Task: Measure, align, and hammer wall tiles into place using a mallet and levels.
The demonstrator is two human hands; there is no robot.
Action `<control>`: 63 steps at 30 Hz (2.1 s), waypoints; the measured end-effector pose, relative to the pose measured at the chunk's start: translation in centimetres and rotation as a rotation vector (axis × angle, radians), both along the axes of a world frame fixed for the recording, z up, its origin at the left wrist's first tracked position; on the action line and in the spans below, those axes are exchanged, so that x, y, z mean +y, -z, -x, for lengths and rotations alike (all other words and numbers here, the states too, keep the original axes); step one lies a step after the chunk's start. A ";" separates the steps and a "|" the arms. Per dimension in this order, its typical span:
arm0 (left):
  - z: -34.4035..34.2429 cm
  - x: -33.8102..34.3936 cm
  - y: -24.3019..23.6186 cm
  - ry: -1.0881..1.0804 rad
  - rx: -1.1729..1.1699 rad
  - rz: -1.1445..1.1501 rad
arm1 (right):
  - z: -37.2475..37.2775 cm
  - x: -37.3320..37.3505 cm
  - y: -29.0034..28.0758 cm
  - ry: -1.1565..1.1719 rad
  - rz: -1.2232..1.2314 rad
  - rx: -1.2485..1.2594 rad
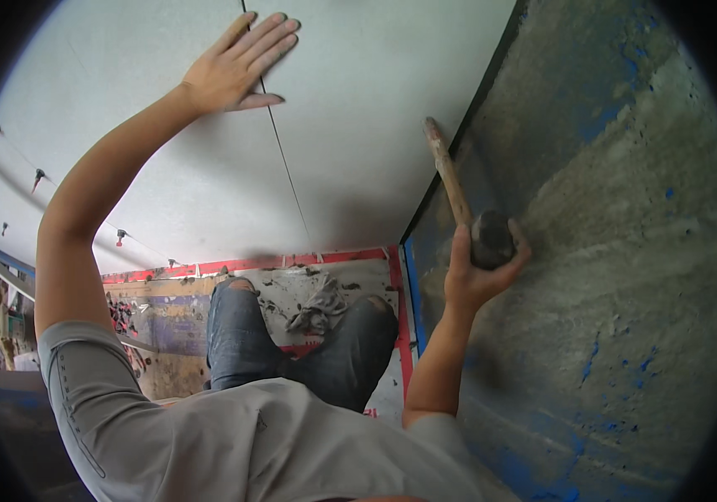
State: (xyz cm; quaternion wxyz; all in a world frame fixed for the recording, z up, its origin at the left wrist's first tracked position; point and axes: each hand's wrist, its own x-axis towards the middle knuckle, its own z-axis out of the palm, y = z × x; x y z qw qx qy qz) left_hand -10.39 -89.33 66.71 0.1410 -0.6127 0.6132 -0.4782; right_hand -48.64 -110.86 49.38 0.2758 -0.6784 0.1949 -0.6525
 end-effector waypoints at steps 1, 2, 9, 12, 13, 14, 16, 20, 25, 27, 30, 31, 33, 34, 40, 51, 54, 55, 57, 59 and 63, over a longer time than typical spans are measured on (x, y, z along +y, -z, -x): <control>0.4 0.4 0.4 -0.019 0.016 -0.012 | 0.4 0.1 -0.3 -0.019 -0.037 0.009; 0.6 0.6 0.4 -0.029 0.027 -0.018 | 0.8 0.6 -0.5 -0.037 -0.075 0.020; 0.7 0.1 0.3 -0.011 -0.005 -0.008 | 1.3 1.4 -3.2 -0.031 -0.053 0.069; 0.6 0.5 -0.1 -0.064 -0.028 -0.042 | 1.9 1.4 -3.7 -0.138 -0.055 0.020; 1.0 0.1 0.4 -0.047 -0.008 -0.039 | 0.7 0.8 -3.1 -0.065 0.077 -0.003; 0.7 0.2 0.4 -0.025 0.013 -0.052 | -0.3 1.2 -3.0 0.018 0.192 -0.022; 1.6 1.4 -1.3 -0.025 -0.034 -0.041 | 0.3 2.4 -4.1 -0.005 0.151 -0.013; 1.2 -0.6 -4.3 -0.038 -0.044 -0.099 | 0.1 1.6 -4.3 -0.072 0.086 -0.018; 1.3 -0.4 -12.7 0.011 -0.124 0.102 | 0.6 1.3 -7.6 -0.039 0.129 0.073; 2.1 -0.1 -12.1 0.056 -0.156 0.123 | 1.6 1.5 -9.9 -0.094 0.154 0.097; 0.7 2.1 -11.8 -0.063 -0.103 0.126 | 2.3 4.0 -12.8 -0.207 0.308 -0.223; 0.7 1.4 -12.1 -0.049 -0.103 0.138 | 1.4 3.7 -13.6 -0.194 0.321 -0.220; 0.9 0.8 -11.6 -0.005 -0.089 0.177 | -0.9 3.6 -14.3 0.029 0.467 0.000; 0.8 1.0 -11.5 -0.016 -0.077 0.173 | -1.0 3.6 -14.4 0.017 0.464 0.010; -0.1 1.2 -12.0 0.060 -0.092 0.194 | 0.1 3.9 -16.0 -0.236 0.332 -0.304; 3.4 0.6 -24.3 0.002 -0.132 0.238 | 0.4 1.8 -18.9 -0.370 0.070 -0.022; 2.6 1.9 -24.3 -0.005 -0.168 0.228 | 2.9 3.0 -22.8 -0.335 0.288 -0.151; 2.3 1.7 -24.1 0.072 -0.246 0.282 | 2.5 2.7 -23.6 -0.325 0.299 -0.154; 3.7 1.0 -24.6 -0.014 -0.182 0.215 | 1.3 2.0 -25.5 -0.142 0.510 -0.153; 4.2 1.5 -24.9 -0.122 -0.112 0.124 | 0.4 2.1 -26.9 -0.124 0.404 -0.066; 4.0 2.4 -24.0 -0.233 -0.086 0.138 | 2.2 3.0 -28.6 -0.075 0.347 -0.030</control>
